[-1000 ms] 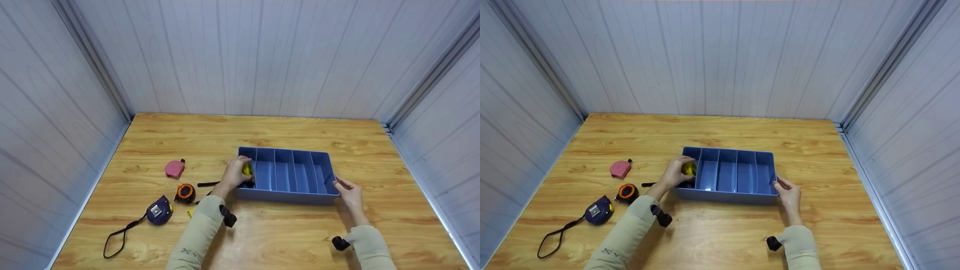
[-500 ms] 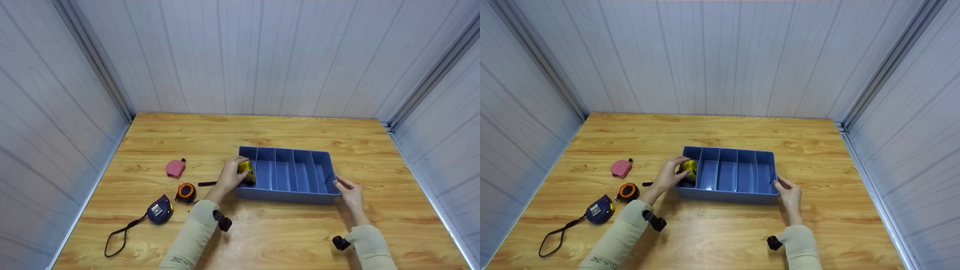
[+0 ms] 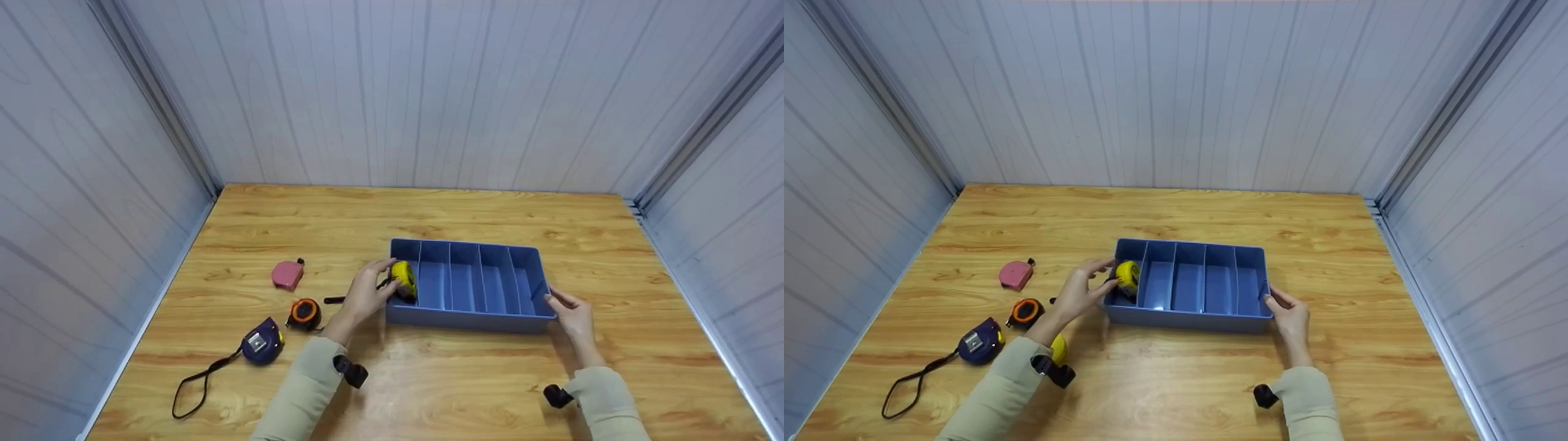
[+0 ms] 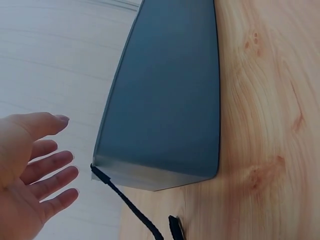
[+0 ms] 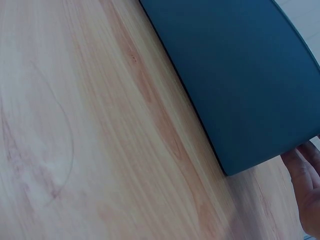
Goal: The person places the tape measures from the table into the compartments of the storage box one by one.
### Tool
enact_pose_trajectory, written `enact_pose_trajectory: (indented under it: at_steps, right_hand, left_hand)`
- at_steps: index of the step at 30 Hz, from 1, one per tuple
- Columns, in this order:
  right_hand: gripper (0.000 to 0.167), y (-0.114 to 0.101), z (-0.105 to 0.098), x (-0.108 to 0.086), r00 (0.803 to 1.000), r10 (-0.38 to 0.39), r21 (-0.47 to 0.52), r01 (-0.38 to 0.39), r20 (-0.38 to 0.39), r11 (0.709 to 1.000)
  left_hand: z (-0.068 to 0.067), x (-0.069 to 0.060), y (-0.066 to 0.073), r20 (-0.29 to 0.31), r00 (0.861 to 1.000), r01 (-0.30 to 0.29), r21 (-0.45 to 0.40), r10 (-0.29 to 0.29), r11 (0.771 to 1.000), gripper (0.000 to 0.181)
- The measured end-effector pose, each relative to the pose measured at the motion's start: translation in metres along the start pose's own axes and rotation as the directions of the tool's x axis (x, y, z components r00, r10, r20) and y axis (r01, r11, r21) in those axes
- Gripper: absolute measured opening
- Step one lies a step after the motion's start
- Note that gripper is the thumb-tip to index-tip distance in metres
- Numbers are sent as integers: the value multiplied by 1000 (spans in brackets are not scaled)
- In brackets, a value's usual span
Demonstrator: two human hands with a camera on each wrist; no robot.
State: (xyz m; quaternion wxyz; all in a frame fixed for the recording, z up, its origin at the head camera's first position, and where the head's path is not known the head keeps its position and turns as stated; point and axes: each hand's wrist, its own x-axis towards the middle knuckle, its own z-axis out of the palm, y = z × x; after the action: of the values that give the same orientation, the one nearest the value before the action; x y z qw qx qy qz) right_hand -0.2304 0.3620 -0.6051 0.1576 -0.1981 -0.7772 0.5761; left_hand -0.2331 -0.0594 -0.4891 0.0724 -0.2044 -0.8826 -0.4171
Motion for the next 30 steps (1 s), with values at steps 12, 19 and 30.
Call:
enact_pose_trajectory:
  at_steps: [12,19,30]
  right_hand:
    - [38,-2,1,-3,1000,-21,-21,21,-4,1000]
    - [41,-4,1,-4,1000,24,-17,-24,12,1000]
    - [41,-7,2,-5,1000,11,-22,-10,8,1000]
  left_hand:
    - [-14,-22,-6,-11,1000,-8,-20,8,1000,43]
    - [-21,-37,-13,12,1000,25,-29,-25,999,45]
    - [-27,-60,-22,40,994,100,39,-102,994,49]
